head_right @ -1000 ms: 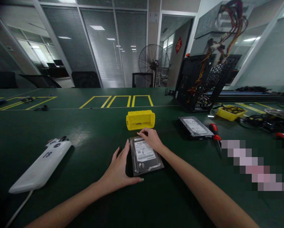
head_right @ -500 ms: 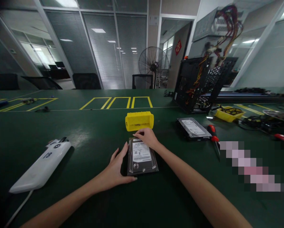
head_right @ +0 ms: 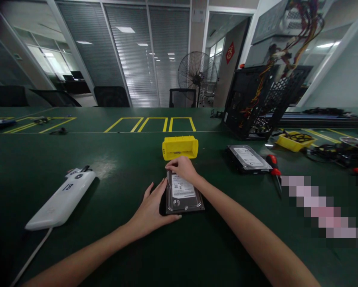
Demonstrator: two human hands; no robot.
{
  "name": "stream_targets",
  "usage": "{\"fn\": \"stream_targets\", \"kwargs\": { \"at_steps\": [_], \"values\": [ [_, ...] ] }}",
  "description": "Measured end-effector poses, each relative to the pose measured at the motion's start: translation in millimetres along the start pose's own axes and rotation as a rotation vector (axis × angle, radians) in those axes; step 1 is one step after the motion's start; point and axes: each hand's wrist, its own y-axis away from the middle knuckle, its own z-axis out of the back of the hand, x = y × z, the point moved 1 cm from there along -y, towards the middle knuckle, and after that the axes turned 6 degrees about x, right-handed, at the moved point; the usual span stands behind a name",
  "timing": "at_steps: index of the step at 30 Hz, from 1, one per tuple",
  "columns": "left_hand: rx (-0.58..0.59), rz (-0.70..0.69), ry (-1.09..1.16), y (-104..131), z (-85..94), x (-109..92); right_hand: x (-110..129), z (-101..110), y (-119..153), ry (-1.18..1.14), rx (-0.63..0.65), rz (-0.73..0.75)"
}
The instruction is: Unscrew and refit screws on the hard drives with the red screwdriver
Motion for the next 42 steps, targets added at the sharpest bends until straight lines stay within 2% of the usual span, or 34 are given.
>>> {"fn": "stream_targets", "kwargs": {
  "at_steps": [9,21,42],
  "values": [
    [0.017,0.035,-0.010,1.2,-0.6,-2.9,1.1,0.9,1.5,-0.029,0.025,-0.022],
    [-0.022,0.010,-0.019,1.5,-3.3,1.7,-5.5,0.4,-1.0,-0.155,0.022,-0.072],
    [0.010,0.038,-0.030,3.1,-1.6,0.3,-6.4,-0.2,-2.4,-0.097,0.064,-0.098]
  ]
}}
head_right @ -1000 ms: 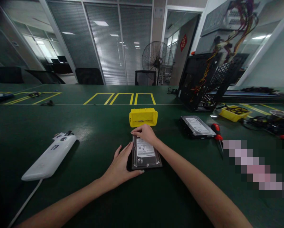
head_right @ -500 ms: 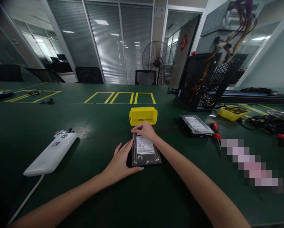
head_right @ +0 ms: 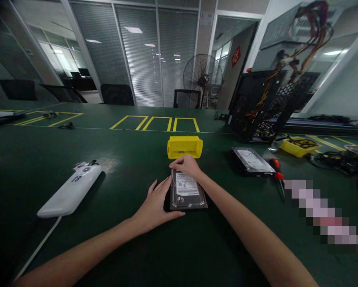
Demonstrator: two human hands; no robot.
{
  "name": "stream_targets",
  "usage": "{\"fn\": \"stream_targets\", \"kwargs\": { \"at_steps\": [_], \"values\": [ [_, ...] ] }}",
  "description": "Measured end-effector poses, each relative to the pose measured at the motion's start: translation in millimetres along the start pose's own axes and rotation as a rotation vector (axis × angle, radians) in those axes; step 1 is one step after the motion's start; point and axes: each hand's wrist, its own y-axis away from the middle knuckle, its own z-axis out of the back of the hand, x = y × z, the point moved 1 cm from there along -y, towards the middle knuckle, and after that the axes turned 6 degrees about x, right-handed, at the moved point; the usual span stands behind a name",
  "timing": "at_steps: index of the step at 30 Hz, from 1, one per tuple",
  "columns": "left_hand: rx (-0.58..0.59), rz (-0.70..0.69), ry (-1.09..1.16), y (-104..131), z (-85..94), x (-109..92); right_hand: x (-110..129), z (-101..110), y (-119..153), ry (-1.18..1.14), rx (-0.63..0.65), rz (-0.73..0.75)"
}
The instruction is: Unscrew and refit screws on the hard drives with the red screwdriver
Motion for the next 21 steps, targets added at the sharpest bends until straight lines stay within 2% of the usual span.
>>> {"fn": "stream_targets", "kwargs": {
  "at_steps": [21],
  "values": [
    [-0.007,-0.010,0.016,-0.4,1.4,0.8,6.3,1.8,7.3,-0.012,0.014,-0.005]
  ]
}}
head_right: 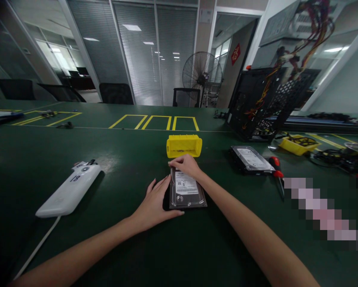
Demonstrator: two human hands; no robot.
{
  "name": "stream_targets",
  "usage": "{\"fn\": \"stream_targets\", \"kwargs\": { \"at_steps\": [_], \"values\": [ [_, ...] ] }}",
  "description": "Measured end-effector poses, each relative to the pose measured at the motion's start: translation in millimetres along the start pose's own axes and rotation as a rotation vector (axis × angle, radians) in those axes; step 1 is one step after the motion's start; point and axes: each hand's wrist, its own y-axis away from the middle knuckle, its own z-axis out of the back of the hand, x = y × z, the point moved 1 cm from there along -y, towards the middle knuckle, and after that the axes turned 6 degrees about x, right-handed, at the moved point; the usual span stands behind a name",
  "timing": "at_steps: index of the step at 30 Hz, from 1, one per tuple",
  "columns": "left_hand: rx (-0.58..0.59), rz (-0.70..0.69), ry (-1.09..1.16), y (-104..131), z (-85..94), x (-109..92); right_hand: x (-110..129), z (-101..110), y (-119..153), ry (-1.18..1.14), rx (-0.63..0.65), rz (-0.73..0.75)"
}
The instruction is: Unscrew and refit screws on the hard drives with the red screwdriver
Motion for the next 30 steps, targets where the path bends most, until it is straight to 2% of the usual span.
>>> {"fn": "stream_targets", "kwargs": {
  "at_steps": [5,8,11,14,17,20,23,25,26,27,28,30],
  "values": [
    [-0.005,0.005,0.061,1.3,6.1,-3.9,-0.8,-1.3,-0.4,0.008,-0.015,0.013],
    [-0.040,0.067,0.156,-4.1,13.0,-2.3,-2.4,-1.3,-1.3,0.005,-0.020,0.025],
    [-0.142,0.146,0.259,-20.2,18.9,11.9,-4.3,-0.7,-2.2,0.000,-0.017,0.036],
    [-0.242,0.130,0.327,-41.7,23.3,32.5,-5.5,-1.5,-2.4,0.002,-0.031,0.034],
    [-0.273,0.086,0.332,-58.0,27.0,46.0,-5.8,-3.3,-2.9,-0.066,-0.081,0.033],
    [-0.257,0.070,0.331,-64.6,29.9,47.4,-1.7,5.1,-1.5,-0.122,-0.164,0.041],
    [-0.223,0.067,0.329,-65.3,31.2,44.5,8.7,39.7,11.6,0.024,-0.271,0.065],
    [-0.221,0.063,0.320,-65.4,31.2,44.2,11.8,77.0,30.9,0.181,-0.248,0.022],
    [-0.221,0.059,0.319,-65.6,30.9,44.8,8.7,98.0,43.6,0.209,-0.219,-0.061],
    [-0.220,0.053,0.321,-66.1,30.5,45.6,2.0,119.4,58.2,0.229,-0.242,-0.168],
    [-0.219,0.047,0.325,-66.6,30.1,46.5,-8.6,140.1,74.1,0.291,-0.335,-0.300],
    [-0.217,0.044,0.338,-67.2,29.5,48.1,-38.2,172.7,106.1,0.568,-0.506,-0.541]
  ]
}}
